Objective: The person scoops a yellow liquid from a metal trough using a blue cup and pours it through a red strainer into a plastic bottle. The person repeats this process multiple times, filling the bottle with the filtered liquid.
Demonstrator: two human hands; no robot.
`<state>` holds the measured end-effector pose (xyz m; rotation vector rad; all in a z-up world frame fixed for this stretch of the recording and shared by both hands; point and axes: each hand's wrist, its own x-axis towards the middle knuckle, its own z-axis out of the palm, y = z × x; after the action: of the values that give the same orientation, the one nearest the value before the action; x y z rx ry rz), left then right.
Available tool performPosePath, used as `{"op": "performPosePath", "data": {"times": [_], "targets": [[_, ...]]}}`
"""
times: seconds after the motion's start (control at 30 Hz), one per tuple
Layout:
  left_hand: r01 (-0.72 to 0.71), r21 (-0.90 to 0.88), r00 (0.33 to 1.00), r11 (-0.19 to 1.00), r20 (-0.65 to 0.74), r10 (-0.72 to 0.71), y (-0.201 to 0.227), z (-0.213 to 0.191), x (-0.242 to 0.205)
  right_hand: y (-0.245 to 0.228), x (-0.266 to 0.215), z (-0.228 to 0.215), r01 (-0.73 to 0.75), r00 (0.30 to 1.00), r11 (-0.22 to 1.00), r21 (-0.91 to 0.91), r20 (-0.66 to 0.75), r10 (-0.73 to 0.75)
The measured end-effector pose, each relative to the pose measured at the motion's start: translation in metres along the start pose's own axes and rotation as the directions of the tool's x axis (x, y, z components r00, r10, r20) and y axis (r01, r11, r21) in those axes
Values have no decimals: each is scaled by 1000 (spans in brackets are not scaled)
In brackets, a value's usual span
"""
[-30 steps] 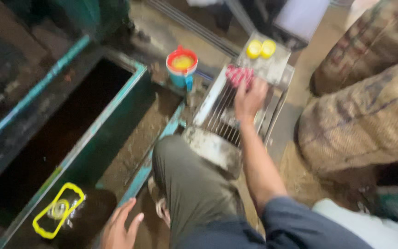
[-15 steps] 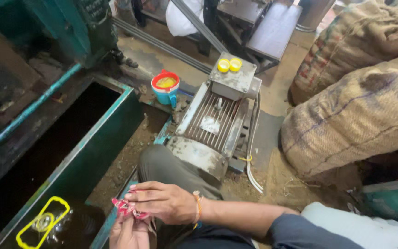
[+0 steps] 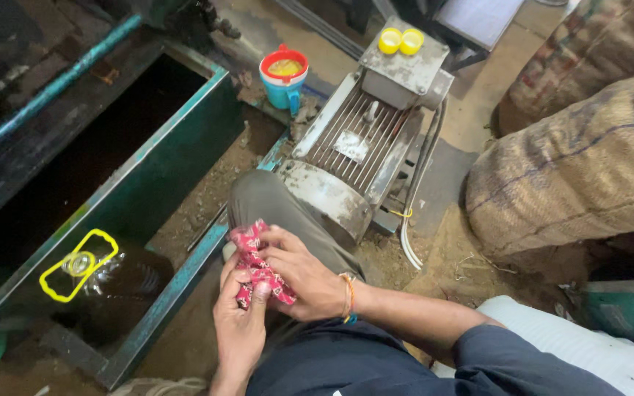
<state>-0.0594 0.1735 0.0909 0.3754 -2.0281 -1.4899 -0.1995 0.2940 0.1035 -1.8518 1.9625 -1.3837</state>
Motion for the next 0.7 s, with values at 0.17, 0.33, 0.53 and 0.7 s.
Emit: {"op": "performPosePath", "data": {"times": [0.17, 0.33, 0.53, 0.7], "targets": [[238, -58, 960, 969, -139, -244, 2, -1, -1, -1, 8, -8, 64, 987, 994, 86, 139, -75], [-42, 352, 998, 935, -30, 56, -10, -20, 3, 7, 8, -1, -156, 971, 801, 578, 238, 17], [-312, 510, 928, 801, -18, 373, -22, -24, -6, 6, 4, 3, -584, 808, -22, 811, 584, 73], [-106, 301, 918, 948, -337, 210, -22, -9, -10, -2, 11, 22, -497, 850, -216, 841, 521, 75]]}}
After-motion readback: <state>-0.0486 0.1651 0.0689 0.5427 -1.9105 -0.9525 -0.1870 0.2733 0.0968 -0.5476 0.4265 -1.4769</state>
